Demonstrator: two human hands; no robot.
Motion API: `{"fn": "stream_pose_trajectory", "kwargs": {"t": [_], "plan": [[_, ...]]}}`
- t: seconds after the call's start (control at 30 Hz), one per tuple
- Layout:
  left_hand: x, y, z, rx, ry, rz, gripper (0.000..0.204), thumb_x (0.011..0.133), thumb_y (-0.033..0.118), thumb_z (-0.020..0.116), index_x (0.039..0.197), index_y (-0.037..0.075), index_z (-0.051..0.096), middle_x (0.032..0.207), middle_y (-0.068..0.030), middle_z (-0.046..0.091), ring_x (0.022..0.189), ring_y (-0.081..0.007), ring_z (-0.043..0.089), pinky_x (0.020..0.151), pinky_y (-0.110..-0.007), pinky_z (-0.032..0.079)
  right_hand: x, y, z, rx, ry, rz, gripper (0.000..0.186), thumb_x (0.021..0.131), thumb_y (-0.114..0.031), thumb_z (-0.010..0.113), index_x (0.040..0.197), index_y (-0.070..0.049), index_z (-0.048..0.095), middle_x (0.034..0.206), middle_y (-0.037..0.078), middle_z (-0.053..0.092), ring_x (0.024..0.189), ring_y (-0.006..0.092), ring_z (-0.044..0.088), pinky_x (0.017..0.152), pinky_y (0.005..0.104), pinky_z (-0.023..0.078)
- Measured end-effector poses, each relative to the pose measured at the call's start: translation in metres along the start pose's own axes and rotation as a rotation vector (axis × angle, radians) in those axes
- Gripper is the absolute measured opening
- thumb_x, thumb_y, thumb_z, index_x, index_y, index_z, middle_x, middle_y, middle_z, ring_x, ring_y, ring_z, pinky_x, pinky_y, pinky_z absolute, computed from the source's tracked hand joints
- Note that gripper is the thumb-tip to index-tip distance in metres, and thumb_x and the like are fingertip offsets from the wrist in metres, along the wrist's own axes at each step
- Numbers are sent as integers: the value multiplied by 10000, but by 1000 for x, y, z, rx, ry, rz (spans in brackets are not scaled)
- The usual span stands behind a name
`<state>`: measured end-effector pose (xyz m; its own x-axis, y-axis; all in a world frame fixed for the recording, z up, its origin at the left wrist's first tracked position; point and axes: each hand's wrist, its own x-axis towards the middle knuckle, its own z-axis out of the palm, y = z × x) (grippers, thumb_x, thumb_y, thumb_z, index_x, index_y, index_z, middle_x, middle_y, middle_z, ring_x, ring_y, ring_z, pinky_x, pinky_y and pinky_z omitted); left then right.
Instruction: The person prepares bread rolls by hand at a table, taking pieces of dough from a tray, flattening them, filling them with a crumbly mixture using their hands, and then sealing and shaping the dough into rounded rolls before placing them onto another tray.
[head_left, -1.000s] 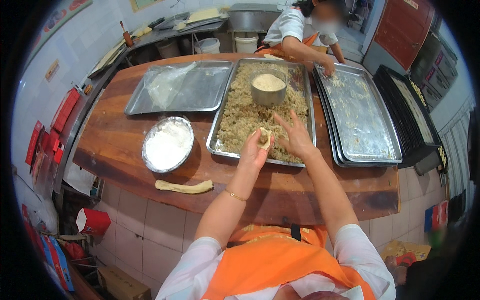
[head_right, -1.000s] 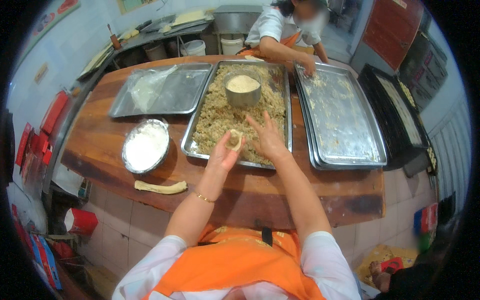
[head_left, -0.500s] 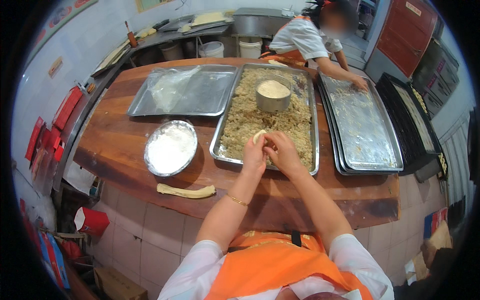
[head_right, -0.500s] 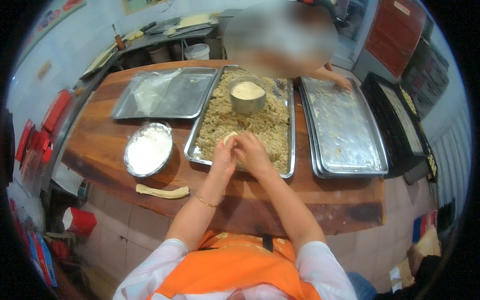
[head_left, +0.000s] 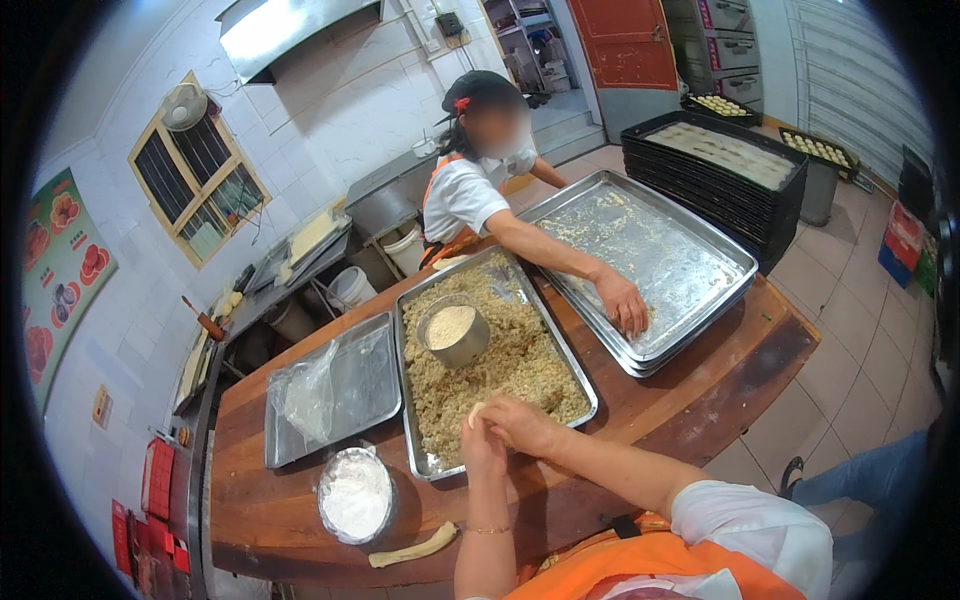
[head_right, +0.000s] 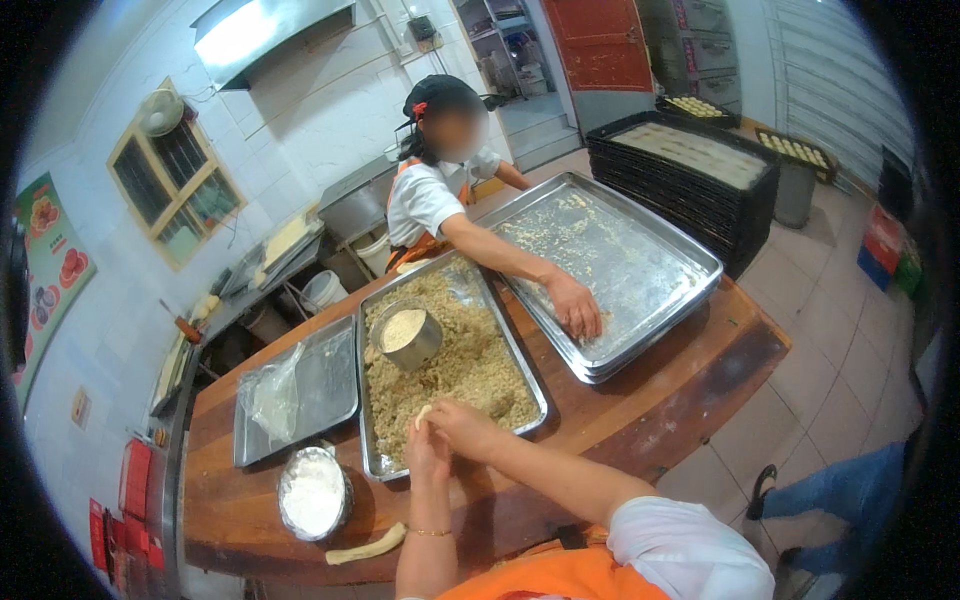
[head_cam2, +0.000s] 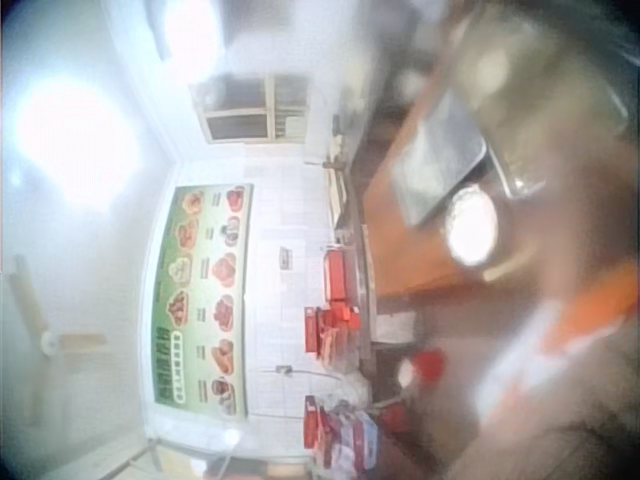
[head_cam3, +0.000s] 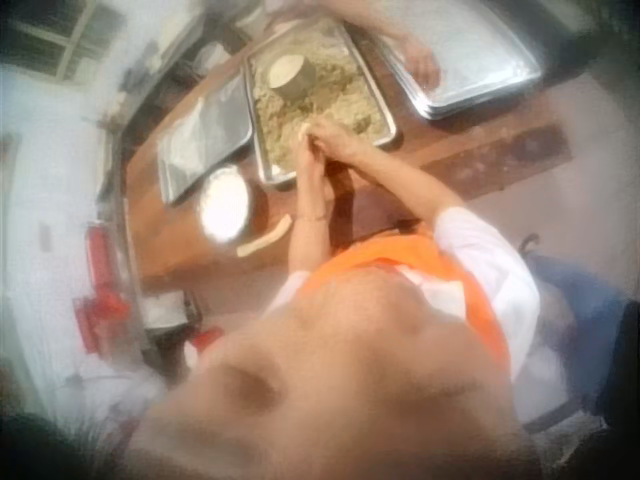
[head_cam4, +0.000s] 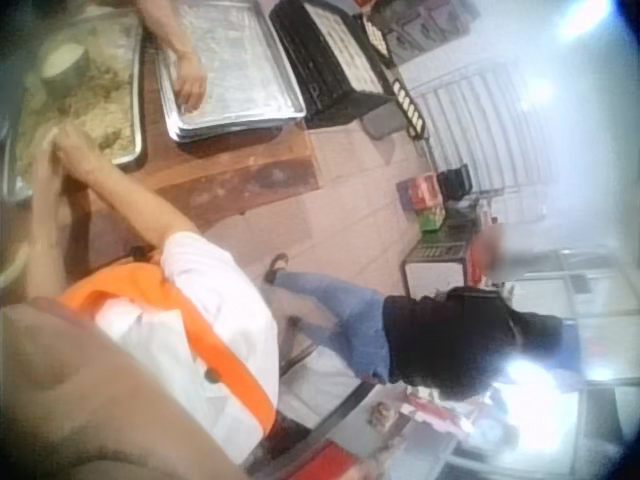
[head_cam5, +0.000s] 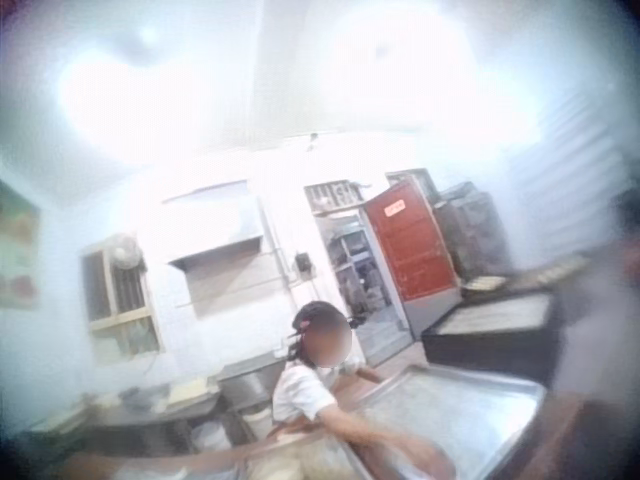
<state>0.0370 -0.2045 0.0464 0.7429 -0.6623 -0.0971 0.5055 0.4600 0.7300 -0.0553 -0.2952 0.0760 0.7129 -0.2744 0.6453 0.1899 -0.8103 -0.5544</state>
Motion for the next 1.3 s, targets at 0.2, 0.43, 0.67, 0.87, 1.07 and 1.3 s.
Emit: {"fn": "stream_pose_trajectory", "kwargs": {"t": [0.2,0.43,0.67,0.87,1.07,1.3], "plan": [[-3,-12,-9,152,-7,62,161,1054,148,486,1175,56,539,1102,-79,642,1030,-219,644,858,-368,568,-8,9,18,-81,3,-2,131,861,-106,639,978,-50,657,942,148,635,926,350,634,809,416,533],[-25,57,41,42,-230,17,429,1080,360,414,1336,35,528,1238,-118,626,1119,-246,607,971,-420,508,29,-11,-19,174,3,153,148,870,-100,668,1010,-54,681,931,149,616,881,313,624,774,400,531],[42,13,33,-220,86,1,512,1063,447,375,1271,20,563,1219,-149,649,1152,-277,603,1018,-436,480,39,-9,-13,233,98,187,172,845,-94,692,1011,-55,707,1014,148,646,959,310,647,853,402,540],[43,-22,21,-401,302,-202,426,1015,425,437,1051,62,658,1038,-139,695,994,-303,669,883,-445,567,19,6,-20,239,16,358,158,885,-85,659,1033,-44,693,1145,146,667,983,293,667,880,377,539],[40,-30,25,-375,214,-161,347,1011,358,465,967,60,638,983,-114,678,939,-250,635,896,-407,533,8,6,-14,167,-31,325,161,924,-101,617,1068,-72,683,1166,114,679,930,267,696,815,352,569],[10,-4,33,-265,126,-95,320,1023,345,487,993,67,643,994,-96,682,973,-231,645,883,-384,534,9,-12,-11,-130,-37,-50,148,885,-154,654,1009,-81,686,926,142,629,870,322,650,766,449,524]]}}
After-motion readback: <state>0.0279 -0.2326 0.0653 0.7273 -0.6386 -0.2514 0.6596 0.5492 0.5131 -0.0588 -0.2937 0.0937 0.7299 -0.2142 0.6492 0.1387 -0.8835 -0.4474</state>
